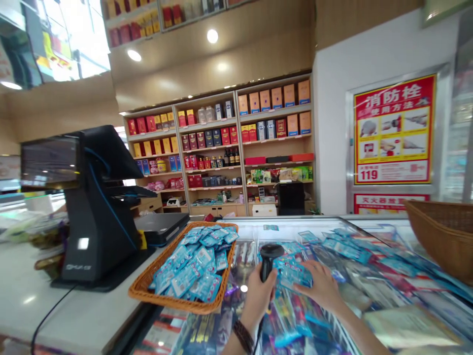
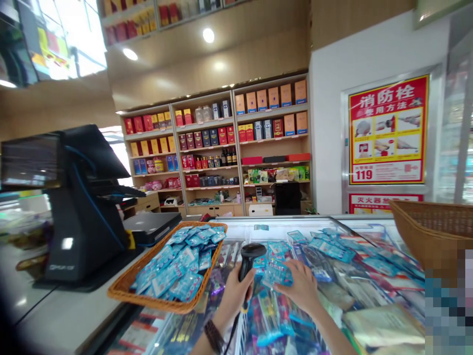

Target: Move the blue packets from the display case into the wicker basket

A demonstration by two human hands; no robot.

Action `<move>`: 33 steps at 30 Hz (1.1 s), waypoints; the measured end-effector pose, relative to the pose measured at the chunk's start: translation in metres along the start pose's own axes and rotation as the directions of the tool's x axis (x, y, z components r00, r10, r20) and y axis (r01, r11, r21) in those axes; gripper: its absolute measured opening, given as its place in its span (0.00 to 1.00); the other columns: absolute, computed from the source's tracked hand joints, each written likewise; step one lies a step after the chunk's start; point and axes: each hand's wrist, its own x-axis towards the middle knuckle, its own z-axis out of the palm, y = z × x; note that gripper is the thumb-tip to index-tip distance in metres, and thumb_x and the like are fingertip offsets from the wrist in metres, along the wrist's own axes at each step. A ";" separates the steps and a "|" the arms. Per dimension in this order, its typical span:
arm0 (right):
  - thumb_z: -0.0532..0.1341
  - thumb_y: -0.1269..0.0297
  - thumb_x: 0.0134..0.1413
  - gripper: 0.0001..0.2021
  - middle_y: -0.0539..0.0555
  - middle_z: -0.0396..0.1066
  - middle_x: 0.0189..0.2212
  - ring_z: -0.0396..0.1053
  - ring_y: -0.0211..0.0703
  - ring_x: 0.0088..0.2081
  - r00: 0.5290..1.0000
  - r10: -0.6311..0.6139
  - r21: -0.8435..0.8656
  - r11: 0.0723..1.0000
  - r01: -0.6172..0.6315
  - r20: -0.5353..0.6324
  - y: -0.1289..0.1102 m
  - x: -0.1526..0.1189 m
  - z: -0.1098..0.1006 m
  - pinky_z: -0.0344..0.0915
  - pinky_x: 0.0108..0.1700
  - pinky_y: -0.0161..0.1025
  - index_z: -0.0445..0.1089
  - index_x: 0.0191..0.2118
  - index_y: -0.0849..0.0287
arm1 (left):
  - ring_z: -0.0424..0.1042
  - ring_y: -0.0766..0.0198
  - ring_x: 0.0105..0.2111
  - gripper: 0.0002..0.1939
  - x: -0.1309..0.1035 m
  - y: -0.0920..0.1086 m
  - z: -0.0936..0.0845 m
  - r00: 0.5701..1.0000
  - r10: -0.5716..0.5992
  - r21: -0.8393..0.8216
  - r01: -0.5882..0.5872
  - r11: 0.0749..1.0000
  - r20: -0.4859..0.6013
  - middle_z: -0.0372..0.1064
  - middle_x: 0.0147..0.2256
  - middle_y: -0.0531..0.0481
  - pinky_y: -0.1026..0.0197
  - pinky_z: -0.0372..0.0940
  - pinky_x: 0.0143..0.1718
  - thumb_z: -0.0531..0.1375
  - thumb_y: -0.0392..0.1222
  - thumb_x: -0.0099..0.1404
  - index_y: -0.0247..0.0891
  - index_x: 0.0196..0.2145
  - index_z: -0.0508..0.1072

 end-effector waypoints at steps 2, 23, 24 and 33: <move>0.84 0.48 0.30 0.24 0.59 0.95 0.48 0.89 0.83 0.59 0.999 0.029 0.217 0.976 -0.025 -0.018 -0.005 0.005 0.001 0.84 0.64 0.74 0.87 0.40 0.42 | 0.58 0.68 0.16 0.41 -0.001 -0.010 -0.002 1.000 -0.012 -0.028 0.012 1.000 -0.004 0.60 0.19 0.64 0.62 0.52 0.21 0.81 0.84 0.61 0.48 0.34 0.69; 0.96 0.51 0.28 0.31 0.47 0.88 0.32 0.94 0.54 0.42 0.828 0.558 0.952 0.225 -0.209 0.050 0.006 -0.001 -0.002 0.94 0.50 0.41 0.75 0.29 0.46 | 0.60 0.67 0.17 0.40 -0.033 -0.005 0.019 0.983 -0.071 -0.010 0.074 0.997 0.171 0.60 0.20 0.65 0.62 0.55 0.22 0.78 0.85 0.63 0.48 0.40 0.72; 0.96 0.53 0.28 0.30 0.46 0.88 0.32 0.94 0.52 0.40 0.831 0.553 0.957 0.209 -0.202 0.055 0.006 -0.001 -0.002 0.93 0.49 0.39 0.76 0.29 0.46 | 0.59 0.67 0.17 0.39 -0.033 -0.004 0.019 0.982 -0.072 -0.005 0.074 0.997 0.174 0.60 0.20 0.65 0.62 0.55 0.22 0.78 0.85 0.64 0.48 0.40 0.71; 0.94 0.56 0.42 0.27 0.44 0.86 0.29 0.94 0.53 0.38 0.819 0.568 0.949 0.210 -0.233 0.075 0.002 -0.002 -0.004 0.94 0.43 0.39 0.75 0.32 0.45 | 0.58 0.67 0.17 0.38 -0.036 0.000 0.021 0.977 -0.063 -0.005 0.066 0.998 0.202 0.58 0.19 0.66 0.62 0.54 0.22 0.77 0.84 0.64 0.49 0.39 0.68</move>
